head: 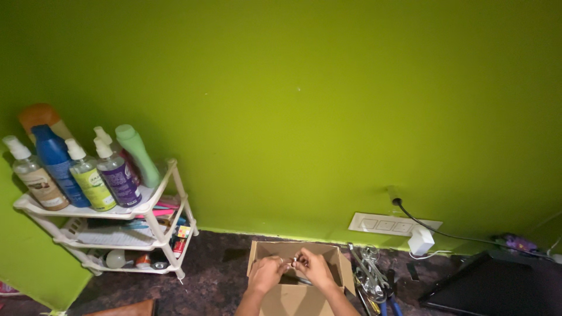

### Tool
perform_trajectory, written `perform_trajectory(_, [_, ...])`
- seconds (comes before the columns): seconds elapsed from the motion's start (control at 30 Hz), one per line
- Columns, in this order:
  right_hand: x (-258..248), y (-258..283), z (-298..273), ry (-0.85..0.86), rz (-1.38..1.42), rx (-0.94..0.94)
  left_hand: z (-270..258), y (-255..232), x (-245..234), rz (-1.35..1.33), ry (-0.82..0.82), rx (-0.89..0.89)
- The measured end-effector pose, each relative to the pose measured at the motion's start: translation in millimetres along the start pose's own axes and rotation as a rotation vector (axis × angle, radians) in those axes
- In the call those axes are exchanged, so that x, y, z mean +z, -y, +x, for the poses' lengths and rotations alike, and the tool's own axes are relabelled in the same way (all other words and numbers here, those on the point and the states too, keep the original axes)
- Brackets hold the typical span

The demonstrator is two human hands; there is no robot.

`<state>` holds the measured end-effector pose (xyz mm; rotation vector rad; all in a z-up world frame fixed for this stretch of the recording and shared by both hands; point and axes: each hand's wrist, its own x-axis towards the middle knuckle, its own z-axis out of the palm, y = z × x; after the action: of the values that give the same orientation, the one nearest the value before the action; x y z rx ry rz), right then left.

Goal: The person takes hardware components from a cardboard box and assembles them onto a metal rod by hand.

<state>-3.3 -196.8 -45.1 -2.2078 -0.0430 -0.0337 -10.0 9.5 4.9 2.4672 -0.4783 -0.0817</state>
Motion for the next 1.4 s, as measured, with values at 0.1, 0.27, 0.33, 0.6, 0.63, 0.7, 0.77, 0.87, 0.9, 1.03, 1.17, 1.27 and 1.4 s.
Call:
perform_trajectory(0.1, [2,-3,1,-0.029,0.056,-0.069,0,-1,-1,-0.063,-0.028,-0.01])
perform_trajectory(0.27, [3,0,3,-0.013,-0.016,-0.055,2,2,0,-0.081,-0.03,-0.013])
perform_trajectory(0.33, [3,3,2,-0.007,-0.046,-0.039,4,4,1,-0.068,-0.021,-0.022])
perform_trajectory(0.6, [6,-3,1,0.036,-0.024,-0.012,5,5,1,-0.109,-0.022,-0.009])
perform_trajectory(0.63, [7,-5,1,0.036,-0.025,-0.014,6,6,1,-0.109,-0.023,-0.008])
perform_trajectory(0.7, [7,-8,0,0.036,-0.015,-0.065,7,7,2,-0.056,-0.042,0.019])
perform_trajectory(0.77, [6,-6,-2,0.019,-0.04,-0.087,8,9,5,-0.068,-0.04,0.031])
perform_trajectory(0.87, [3,2,-5,0.004,-0.108,-0.068,10,15,14,-0.046,-0.044,0.039])
perform_trajectory(0.9, [2,5,-7,0.001,-0.15,-0.023,11,17,18,-0.011,-0.045,0.036])
perform_trajectory(1.03, [1,10,-10,-0.014,-0.18,-0.024,12,22,32,-0.083,-0.093,0.028])
perform_trajectory(1.17, [2,5,-8,-0.026,-0.061,-0.079,8,15,37,-0.137,-0.158,0.023])
perform_trajectory(1.27, [4,0,-6,-0.022,-0.019,-0.066,7,10,35,-0.137,-0.12,-0.062])
perform_trajectory(1.4, [4,1,-7,-0.039,0.172,-0.094,10,6,38,-0.159,-0.132,-0.177])
